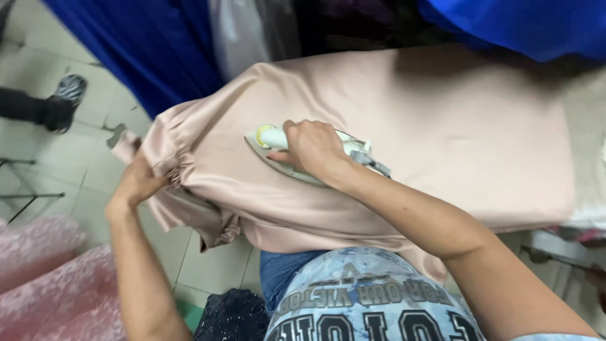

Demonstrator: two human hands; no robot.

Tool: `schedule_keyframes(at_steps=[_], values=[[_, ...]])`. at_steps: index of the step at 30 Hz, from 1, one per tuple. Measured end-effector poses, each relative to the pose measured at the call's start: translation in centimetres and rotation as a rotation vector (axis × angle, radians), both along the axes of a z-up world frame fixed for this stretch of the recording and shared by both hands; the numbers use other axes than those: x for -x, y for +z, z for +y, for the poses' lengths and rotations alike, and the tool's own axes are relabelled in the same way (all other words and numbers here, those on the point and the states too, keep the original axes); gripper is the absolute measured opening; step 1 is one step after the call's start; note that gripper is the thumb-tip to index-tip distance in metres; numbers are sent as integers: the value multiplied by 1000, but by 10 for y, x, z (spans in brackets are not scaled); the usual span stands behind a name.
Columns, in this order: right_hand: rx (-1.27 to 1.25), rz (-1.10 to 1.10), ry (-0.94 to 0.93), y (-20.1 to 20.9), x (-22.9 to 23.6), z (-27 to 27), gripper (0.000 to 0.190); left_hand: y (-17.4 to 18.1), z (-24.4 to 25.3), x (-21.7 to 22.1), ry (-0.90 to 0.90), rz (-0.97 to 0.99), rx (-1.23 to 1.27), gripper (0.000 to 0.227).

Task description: The person irons a light pink satin garment on a table using a white steam iron. They repeatedly smooth the fabric, adjust the garment, and continue ironing different sections.

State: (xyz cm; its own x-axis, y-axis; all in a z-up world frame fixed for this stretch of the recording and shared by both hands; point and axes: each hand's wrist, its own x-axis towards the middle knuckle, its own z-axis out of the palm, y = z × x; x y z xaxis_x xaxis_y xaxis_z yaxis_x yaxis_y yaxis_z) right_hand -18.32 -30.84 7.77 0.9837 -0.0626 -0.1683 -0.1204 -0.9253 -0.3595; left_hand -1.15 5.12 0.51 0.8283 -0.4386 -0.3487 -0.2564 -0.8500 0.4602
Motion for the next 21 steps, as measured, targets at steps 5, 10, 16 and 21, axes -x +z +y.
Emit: schedule_keyframes(at_steps=[5,10,16,21], values=[[195,92,-301,-9,69,-94,70,-3,-3,-1,133,60,-160,47],[289,121,-656,8,138,-222,71,-31,19,-5,-27,-185,-248,32],[391,40,-893,-11,208,-386,85,-39,20,6,166,-177,-251,46],[247,70,-828,30,224,-340,61,-64,39,16,287,-225,-77,49]])
